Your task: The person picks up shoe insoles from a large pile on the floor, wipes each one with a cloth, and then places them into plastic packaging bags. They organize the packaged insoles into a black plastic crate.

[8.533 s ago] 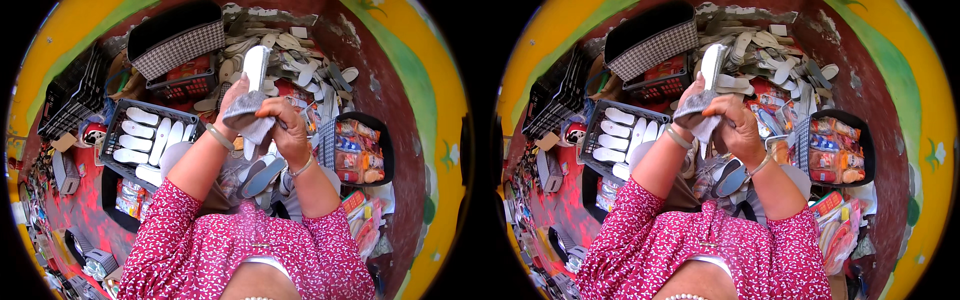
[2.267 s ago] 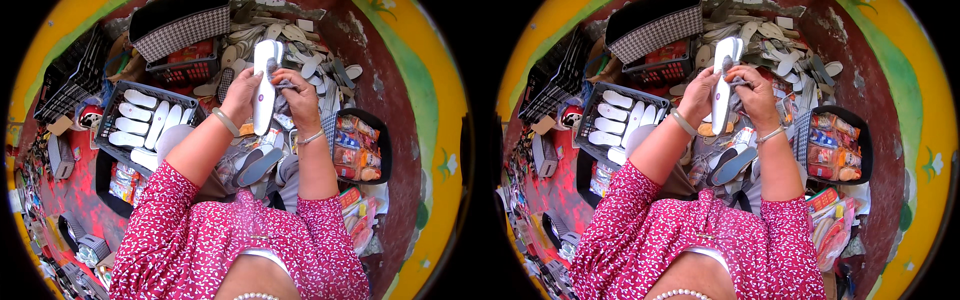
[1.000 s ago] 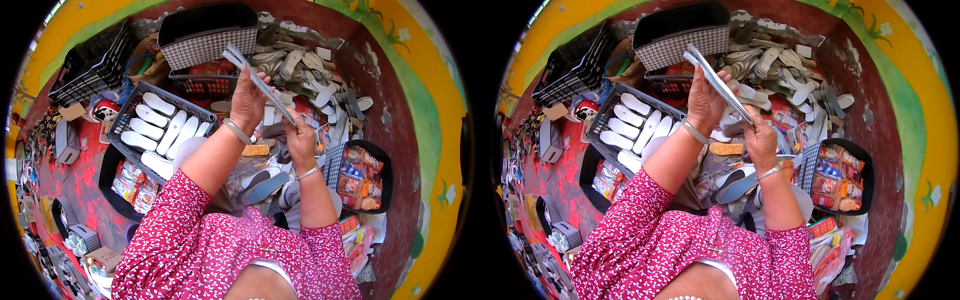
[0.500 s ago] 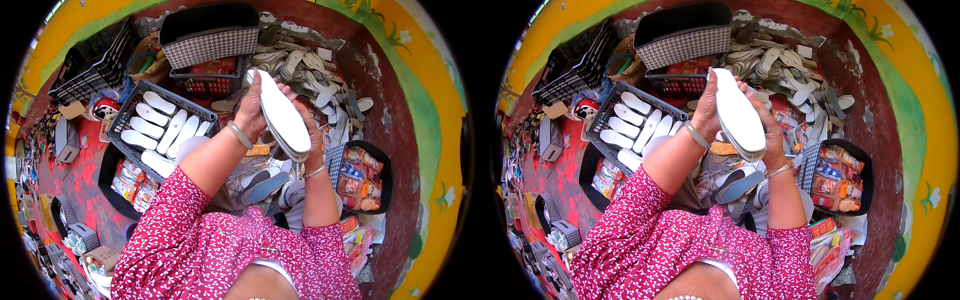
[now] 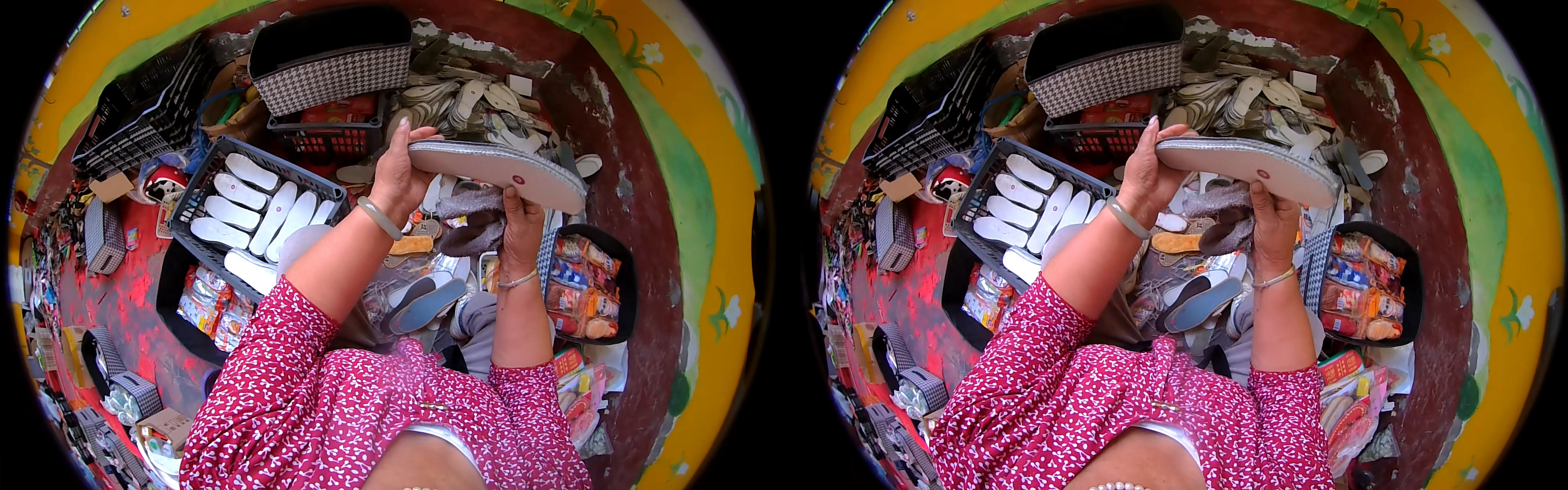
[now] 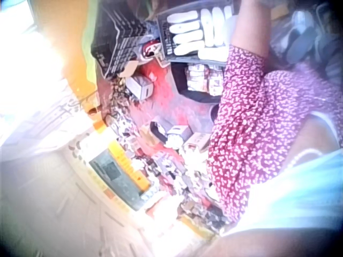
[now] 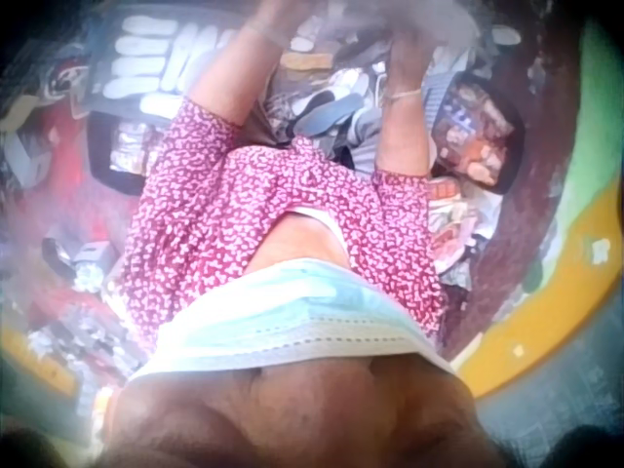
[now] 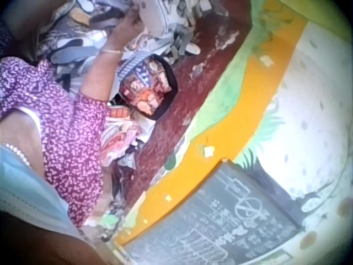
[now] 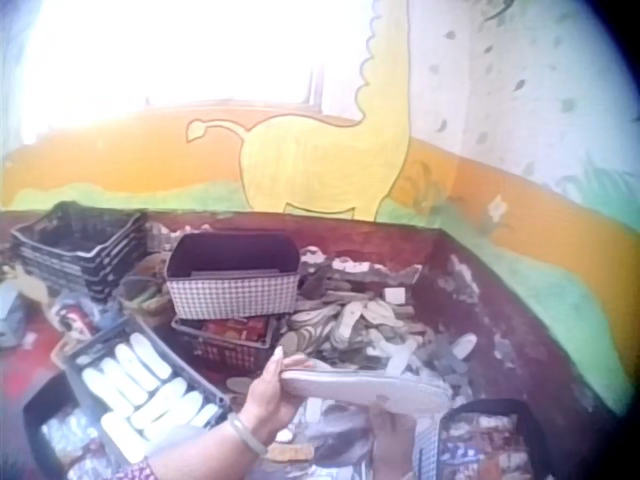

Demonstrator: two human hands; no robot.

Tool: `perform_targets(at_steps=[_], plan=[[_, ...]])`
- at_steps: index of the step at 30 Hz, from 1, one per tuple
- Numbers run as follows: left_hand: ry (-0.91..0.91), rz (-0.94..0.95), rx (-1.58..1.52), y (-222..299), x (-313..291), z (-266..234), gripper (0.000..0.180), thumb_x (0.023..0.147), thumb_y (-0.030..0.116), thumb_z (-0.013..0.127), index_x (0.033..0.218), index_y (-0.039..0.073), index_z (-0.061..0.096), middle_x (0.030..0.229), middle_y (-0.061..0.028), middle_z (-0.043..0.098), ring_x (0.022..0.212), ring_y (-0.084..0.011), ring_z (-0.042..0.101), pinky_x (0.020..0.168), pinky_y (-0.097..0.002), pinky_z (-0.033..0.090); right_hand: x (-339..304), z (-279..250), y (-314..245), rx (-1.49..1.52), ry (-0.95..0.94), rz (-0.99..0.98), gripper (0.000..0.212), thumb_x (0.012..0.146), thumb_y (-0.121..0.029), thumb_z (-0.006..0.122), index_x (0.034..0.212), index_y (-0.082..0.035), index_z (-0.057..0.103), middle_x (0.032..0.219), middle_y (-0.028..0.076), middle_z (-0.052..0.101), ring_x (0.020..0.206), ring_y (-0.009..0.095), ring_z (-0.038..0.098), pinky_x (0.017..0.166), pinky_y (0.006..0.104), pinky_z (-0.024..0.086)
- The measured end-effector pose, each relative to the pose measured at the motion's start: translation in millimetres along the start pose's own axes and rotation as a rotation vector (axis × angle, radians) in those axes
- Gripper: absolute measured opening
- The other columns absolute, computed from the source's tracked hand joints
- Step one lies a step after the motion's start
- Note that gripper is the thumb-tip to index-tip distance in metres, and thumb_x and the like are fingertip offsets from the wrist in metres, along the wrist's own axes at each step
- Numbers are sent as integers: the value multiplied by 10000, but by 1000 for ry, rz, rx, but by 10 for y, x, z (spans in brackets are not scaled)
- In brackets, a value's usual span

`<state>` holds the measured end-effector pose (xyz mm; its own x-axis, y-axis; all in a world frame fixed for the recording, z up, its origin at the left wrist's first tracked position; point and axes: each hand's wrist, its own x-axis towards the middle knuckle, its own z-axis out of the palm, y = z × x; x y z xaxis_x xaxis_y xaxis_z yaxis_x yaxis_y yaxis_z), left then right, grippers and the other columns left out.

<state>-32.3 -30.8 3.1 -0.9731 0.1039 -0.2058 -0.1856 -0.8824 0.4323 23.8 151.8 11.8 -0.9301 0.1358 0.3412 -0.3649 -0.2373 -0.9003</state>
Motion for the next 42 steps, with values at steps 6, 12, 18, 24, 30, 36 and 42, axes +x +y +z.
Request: perform_targets(at_steps=[6, 12, 18, 24, 30, 36, 42], plan=[[33, -99, 45, -108, 23, -63, 465, 940, 423, 436, 1033, -6, 589, 1027, -134, 590, 904, -242, 556, 784, -365, 456, 4, -22, 36, -17, 59, 77, 271, 868, -179, 640, 1068, 2, 615, 1017, 28, 628, 937, 114, 541, 857, 255, 402], [-251, 502, 1014, -15, 53, 61, 428, 899, 336, 558, 1148, -11, 554, 1083, -138, 608, 1003, -236, 571, 869, -328, 436, 102, -183, -49, -117, -74, 250, 288, 865, -193, 645, 1063, 14, 620, 995, 28, 637, 911, 109, 545, 840, 250, 406], [-592, 220, 1264, -42, -188, 179, 325, 923, 180, 542, 1184, -11, 506, 1025, -59, 584, 931, -100, 509, 821, -263, 441, 77, -179, -112, -148, -225, 363, 306, 873, -218, 633, 1072, 13, 616, 968, 22, 642, 895, 91, 540, 820, 243, 412], [-315, 72, 958, -281, -62, 20, 326, 927, 251, 525, 1116, -15, 508, 976, -73, 593, 904, -133, 537, 788, -305, 455, 79, -81, -94, -278, -143, 258, 260, 929, -204, 513, 1032, 21, 595, 915, 4, 600, 832, 89, 514, 753, 239, 423], [-361, 144, 1419, -265, -160, 37, 328, 885, 210, 565, 1109, -19, 494, 1002, -126, 612, 936, -221, 559, 814, -377, 444, 76, -103, -92, -268, -206, 354, 288, 926, -191, 523, 1080, 49, 561, 993, 55, 602, 876, 115, 525, 794, 263, 425], [-306, 177, 798, 462, -391, 138, 197, 860, 97, 568, 1030, -3, 581, 901, -45, 609, 828, -119, 555, 744, -277, 458, 60, 32, -166, -205, -148, 395, 402, 916, -183, 548, 1232, 60, 494, 1098, 106, 582, 939, 165, 579, 823, 285, 469], [-6, 471, 451, 1769, -835, -600, 282, 867, 69, 546, 1124, -46, 520, 1010, -143, 617, 887, -224, 628, 826, -366, 516, -63, -47, -190, -181, -223, 503, 358, 917, -182, 528, 1197, 42, 525, 1028, 78, 592, 883, 141, 591, 783, 269, 480]])
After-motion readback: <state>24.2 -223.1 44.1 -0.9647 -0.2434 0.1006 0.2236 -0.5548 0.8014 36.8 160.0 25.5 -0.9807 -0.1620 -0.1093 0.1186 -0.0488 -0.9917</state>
